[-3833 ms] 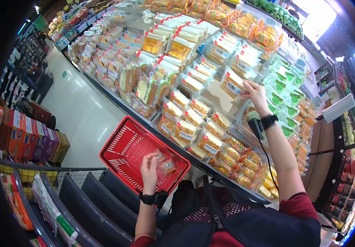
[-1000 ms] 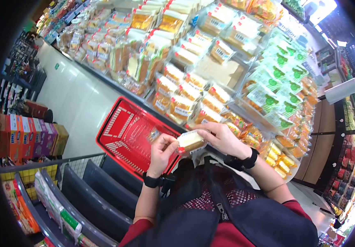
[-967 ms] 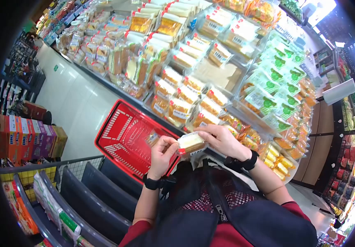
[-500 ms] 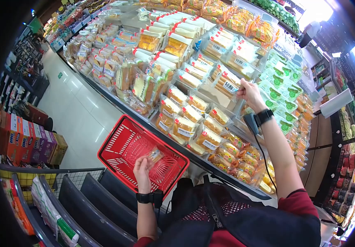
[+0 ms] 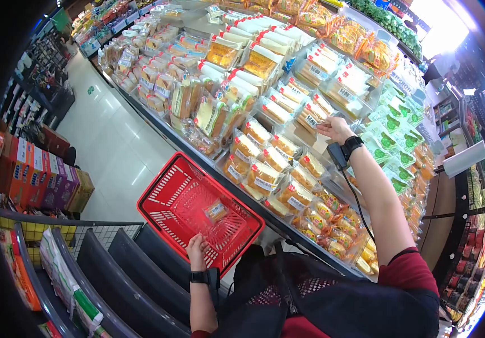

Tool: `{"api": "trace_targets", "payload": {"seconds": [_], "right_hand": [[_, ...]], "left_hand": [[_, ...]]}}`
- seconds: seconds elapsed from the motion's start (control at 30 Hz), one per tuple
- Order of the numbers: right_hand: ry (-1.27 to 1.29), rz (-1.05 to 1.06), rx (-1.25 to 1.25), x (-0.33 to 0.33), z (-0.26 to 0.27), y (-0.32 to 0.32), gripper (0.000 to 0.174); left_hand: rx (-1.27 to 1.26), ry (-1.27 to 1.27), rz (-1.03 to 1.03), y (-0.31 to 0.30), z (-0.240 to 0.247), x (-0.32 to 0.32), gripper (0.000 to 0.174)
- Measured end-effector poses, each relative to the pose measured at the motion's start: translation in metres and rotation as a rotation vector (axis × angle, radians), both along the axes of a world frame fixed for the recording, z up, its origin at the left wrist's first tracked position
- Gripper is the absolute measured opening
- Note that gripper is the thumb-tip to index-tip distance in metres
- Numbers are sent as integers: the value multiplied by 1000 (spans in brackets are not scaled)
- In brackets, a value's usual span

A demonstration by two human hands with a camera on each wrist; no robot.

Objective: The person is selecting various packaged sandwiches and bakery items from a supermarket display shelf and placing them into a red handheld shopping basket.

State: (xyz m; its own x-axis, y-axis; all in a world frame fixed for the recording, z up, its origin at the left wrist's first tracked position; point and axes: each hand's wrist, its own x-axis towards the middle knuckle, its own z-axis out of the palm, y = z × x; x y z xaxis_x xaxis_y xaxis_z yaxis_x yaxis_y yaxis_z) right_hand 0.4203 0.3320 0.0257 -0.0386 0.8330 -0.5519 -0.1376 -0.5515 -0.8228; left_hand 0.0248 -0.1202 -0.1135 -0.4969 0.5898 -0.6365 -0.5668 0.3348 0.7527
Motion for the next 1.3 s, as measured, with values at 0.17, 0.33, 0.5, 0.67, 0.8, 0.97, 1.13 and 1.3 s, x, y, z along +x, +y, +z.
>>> {"api": "trace_targets", "payload": {"seconds": [0.17,0.33,0.5,0.67,0.8,0.97,1.13,1.3], "right_hand": [[-208,166,-4,12,48,-38,56],[-476,367,444,18,116,-140,44],[-526,448,294,51,119,-250,30],[-501,264,129,83,87,-337,26],[-567,208,-46,93,91,-364,25],[-566,140,-102,93,86,-367,25],[-456,179,-125,75,81,-364,26],[-451,209,-99,80,70,-356,27]], "left_hand": [[-139,58,-134,4,-46,-8,25],[-189,37,-120,22,-95,-20,21],[-467,93,-123,36,-207,-33,40],[-677,550,-284,50,-253,-23,68],[-704,624,-323,73,-269,-24,77],[-584,486,-312,96,-319,-37,79],[-453,252,-424,97,-352,-50,39],[-599,537,-366,104,-299,-32,35]]}}
